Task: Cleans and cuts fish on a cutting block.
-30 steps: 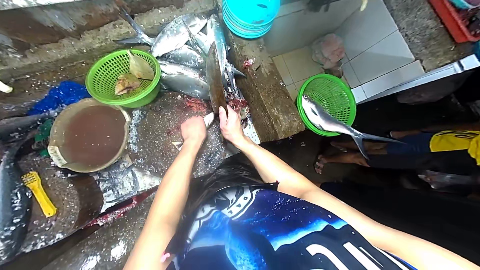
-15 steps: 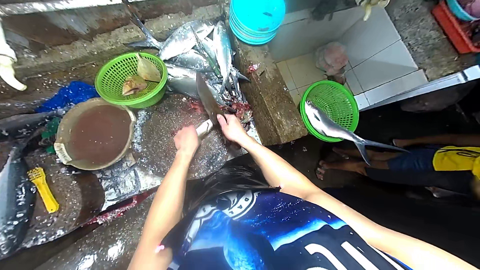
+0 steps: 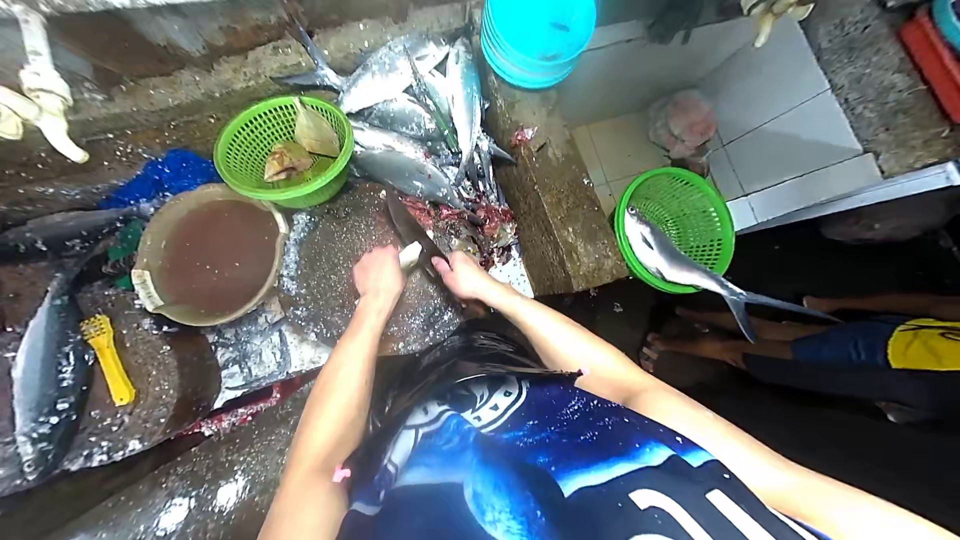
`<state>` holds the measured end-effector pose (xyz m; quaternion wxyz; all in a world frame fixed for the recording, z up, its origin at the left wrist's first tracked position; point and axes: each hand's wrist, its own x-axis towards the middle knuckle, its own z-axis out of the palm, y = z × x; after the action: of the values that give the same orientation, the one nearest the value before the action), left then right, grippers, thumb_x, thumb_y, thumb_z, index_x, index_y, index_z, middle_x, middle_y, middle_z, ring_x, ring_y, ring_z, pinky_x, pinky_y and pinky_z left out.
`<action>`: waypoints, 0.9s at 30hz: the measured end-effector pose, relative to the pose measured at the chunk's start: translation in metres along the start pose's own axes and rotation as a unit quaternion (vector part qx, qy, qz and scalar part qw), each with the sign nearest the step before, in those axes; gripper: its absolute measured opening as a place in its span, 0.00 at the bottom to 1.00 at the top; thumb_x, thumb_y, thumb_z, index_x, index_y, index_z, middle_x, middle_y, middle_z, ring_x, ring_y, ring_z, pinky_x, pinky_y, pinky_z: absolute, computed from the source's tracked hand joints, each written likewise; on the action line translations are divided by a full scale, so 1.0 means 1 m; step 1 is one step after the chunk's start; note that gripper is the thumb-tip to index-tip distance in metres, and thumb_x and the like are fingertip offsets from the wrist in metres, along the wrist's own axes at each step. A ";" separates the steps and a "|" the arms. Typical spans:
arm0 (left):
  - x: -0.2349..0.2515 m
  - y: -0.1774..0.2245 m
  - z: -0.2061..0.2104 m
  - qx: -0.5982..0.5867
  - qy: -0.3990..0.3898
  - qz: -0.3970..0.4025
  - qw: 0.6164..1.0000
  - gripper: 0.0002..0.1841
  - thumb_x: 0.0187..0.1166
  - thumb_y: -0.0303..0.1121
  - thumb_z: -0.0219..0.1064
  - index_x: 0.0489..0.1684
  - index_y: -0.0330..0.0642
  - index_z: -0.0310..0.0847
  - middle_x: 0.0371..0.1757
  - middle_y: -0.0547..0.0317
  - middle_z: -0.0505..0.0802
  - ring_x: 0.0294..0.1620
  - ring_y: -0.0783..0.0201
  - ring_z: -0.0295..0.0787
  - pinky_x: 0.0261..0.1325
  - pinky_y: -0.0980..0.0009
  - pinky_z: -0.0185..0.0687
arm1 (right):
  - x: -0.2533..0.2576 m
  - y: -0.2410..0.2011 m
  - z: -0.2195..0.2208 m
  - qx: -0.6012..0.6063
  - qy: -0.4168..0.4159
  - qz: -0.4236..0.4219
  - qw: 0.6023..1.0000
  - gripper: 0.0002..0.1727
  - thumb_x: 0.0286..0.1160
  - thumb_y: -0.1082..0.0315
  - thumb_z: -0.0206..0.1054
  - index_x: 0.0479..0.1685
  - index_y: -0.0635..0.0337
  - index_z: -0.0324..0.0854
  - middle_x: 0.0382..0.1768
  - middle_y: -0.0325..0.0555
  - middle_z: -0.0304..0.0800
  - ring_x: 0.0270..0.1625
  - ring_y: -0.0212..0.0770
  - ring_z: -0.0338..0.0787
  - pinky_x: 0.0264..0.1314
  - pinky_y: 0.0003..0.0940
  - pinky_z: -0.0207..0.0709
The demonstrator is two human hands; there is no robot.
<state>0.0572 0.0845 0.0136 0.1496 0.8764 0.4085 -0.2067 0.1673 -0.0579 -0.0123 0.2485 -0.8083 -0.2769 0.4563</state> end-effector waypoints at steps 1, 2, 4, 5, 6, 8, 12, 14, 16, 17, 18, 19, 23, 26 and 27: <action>-0.003 -0.003 -0.004 0.013 0.010 -0.002 1.000 0.14 0.62 0.35 0.80 0.39 0.36 0.88 0.47 0.36 0.93 0.51 0.34 0.92 0.44 0.33 0.86 | -0.001 0.001 -0.001 0.009 0.004 -0.022 1.000 0.29 0.93 0.43 0.45 0.49 0.58 0.82 0.26 0.53 0.85 0.20 0.49 0.86 0.25 0.51 0.83; -0.005 -0.007 -0.005 0.024 0.011 -0.007 1.000 0.12 0.62 0.34 0.79 0.38 0.36 0.88 0.46 0.37 0.93 0.50 0.34 0.92 0.43 0.34 0.86 | -0.005 0.003 -0.003 0.009 0.012 -0.050 0.999 0.25 0.93 0.47 0.47 0.57 0.56 0.81 0.28 0.52 0.86 0.23 0.48 0.88 0.27 0.50 0.85; -0.003 -0.014 -0.006 0.038 -0.004 -0.017 0.999 0.10 0.66 0.31 0.77 0.41 0.36 0.89 0.48 0.35 0.93 0.51 0.32 0.91 0.44 0.33 0.86 | -0.015 0.001 -0.013 -0.036 0.038 -0.104 0.993 0.18 0.89 0.58 0.52 0.66 0.56 0.78 0.37 0.54 0.90 0.35 0.51 0.92 0.39 0.55 0.86; 0.000 -0.018 -0.005 0.046 -0.017 -0.020 0.999 0.08 0.69 0.29 0.75 0.41 0.36 0.88 0.49 0.35 0.92 0.52 0.32 0.91 0.45 0.34 0.85 | -0.022 -0.004 -0.022 -0.076 0.039 -0.110 0.990 0.20 0.86 0.62 0.55 0.72 0.57 0.75 0.43 0.57 0.91 0.43 0.55 0.94 0.47 0.59 0.86; 0.002 -0.021 -0.002 0.049 -0.025 -0.021 0.998 0.08 0.70 0.28 0.74 0.41 0.35 0.88 0.49 0.34 0.92 0.53 0.32 0.91 0.45 0.34 0.85 | -0.029 -0.008 -0.031 -0.121 0.032 -0.101 0.987 0.23 0.85 0.63 0.56 0.77 0.57 0.71 0.47 0.58 0.92 0.48 0.57 0.94 0.50 0.61 0.86; 0.007 -0.025 -0.004 0.053 -0.031 -0.021 0.998 0.08 0.68 0.29 0.75 0.40 0.35 0.88 0.49 0.35 0.92 0.53 0.33 0.91 0.45 0.34 0.86 | -0.039 -0.007 -0.047 -0.240 0.026 -0.095 0.966 0.19 0.90 0.55 0.55 0.70 0.55 0.74 0.38 0.53 0.91 0.41 0.55 0.94 0.43 0.58 0.87; 0.014 -0.024 -0.005 0.061 -0.027 0.000 0.998 0.07 0.68 0.27 0.74 0.40 0.36 0.88 0.49 0.37 0.93 0.52 0.34 0.91 0.44 0.35 0.87 | -0.056 -0.007 -0.069 -0.436 -0.044 -0.089 0.894 0.11 0.86 0.58 0.59 0.58 0.49 0.80 0.36 0.53 0.90 0.43 0.60 0.93 0.41 0.62 0.85; 0.016 -0.022 -0.005 0.064 -0.028 0.014 0.997 0.06 0.71 0.26 0.72 0.41 0.35 0.88 0.51 0.36 0.92 0.53 0.34 0.91 0.45 0.35 0.86 | -0.062 -0.022 -0.077 -0.495 -0.056 -0.093 0.862 0.12 0.84 0.64 0.59 0.61 0.49 0.80 0.37 0.55 0.90 0.45 0.62 0.93 0.42 0.63 0.84; 0.018 -0.020 -0.007 0.077 -0.027 0.040 0.996 0.05 0.72 0.24 0.70 0.41 0.36 0.88 0.49 0.36 0.93 0.53 0.34 0.91 0.45 0.35 0.86 | -0.066 -0.043 -0.082 -0.549 -0.056 -0.099 0.828 0.14 0.82 0.67 0.59 0.62 0.50 0.81 0.36 0.56 0.90 0.43 0.63 0.93 0.39 0.61 0.83; 0.020 -0.019 -0.010 0.084 -0.027 0.056 0.995 0.05 0.73 0.23 0.70 0.41 0.36 0.89 0.49 0.36 0.93 0.53 0.34 0.91 0.46 0.34 0.86 | -0.068 -0.055 -0.081 -0.572 -0.053 -0.100 0.813 0.14 0.82 0.68 0.59 0.61 0.52 0.82 0.35 0.57 0.89 0.42 0.64 0.92 0.37 0.61 0.83; 0.022 -0.020 -0.014 0.097 -0.031 0.075 0.992 0.05 0.73 0.23 0.69 0.42 0.36 0.89 0.50 0.37 0.93 0.53 0.34 0.91 0.47 0.34 0.86 | -0.069 -0.063 -0.078 -0.588 -0.044 -0.107 0.800 0.11 0.80 0.70 0.60 0.56 0.55 0.82 0.33 0.57 0.88 0.40 0.64 0.92 0.34 0.60 0.82; 0.025 -0.020 -0.017 0.114 -0.036 0.094 0.988 0.05 0.74 0.22 0.68 0.42 0.37 0.89 0.50 0.38 0.93 0.53 0.34 0.91 0.48 0.35 0.86 | -0.069 -0.070 -0.073 -0.593 -0.025 -0.122 0.795 0.09 0.80 0.72 0.60 0.51 0.58 0.83 0.31 0.58 0.87 0.37 0.65 0.91 0.31 0.60 0.81; 0.034 -0.011 -0.027 0.172 -0.064 0.137 0.973 0.06 0.77 0.24 0.67 0.43 0.38 0.89 0.50 0.38 0.93 0.54 0.35 0.91 0.50 0.35 0.85 | -0.114 -0.118 -0.069 -0.582 0.091 -0.252 0.768 0.11 0.76 0.82 0.57 0.28 0.72 0.82 0.23 0.64 0.81 0.29 0.66 0.87 0.26 0.56 0.74; 0.038 -0.003 -0.035 0.195 -0.080 0.146 0.966 0.06 0.77 0.24 0.67 0.44 0.37 0.89 0.50 0.38 0.93 0.55 0.35 0.91 0.51 0.36 0.86 | -0.194 -0.250 -0.085 -0.692 -0.166 -0.048 0.701 0.14 0.84 0.86 0.52 0.61 0.82 0.76 0.60 0.71 0.83 0.66 0.62 0.86 0.68 0.48 0.74; 0.040 -0.003 -0.035 0.189 -0.084 0.144 0.968 0.06 0.78 0.24 0.67 0.44 0.37 0.89 0.50 0.37 0.93 0.55 0.35 0.91 0.51 0.36 0.86 | -0.196 -0.256 -0.083 -0.697 -0.174 -0.042 0.694 0.14 0.82 0.86 0.53 0.62 0.83 0.76 0.61 0.71 0.83 0.67 0.61 0.86 0.69 0.47 0.74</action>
<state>0.0869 0.1274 0.0249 0.0432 0.9180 0.2174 -0.3288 0.0992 -0.0174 0.3115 -0.4198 -0.6434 -0.5877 0.2537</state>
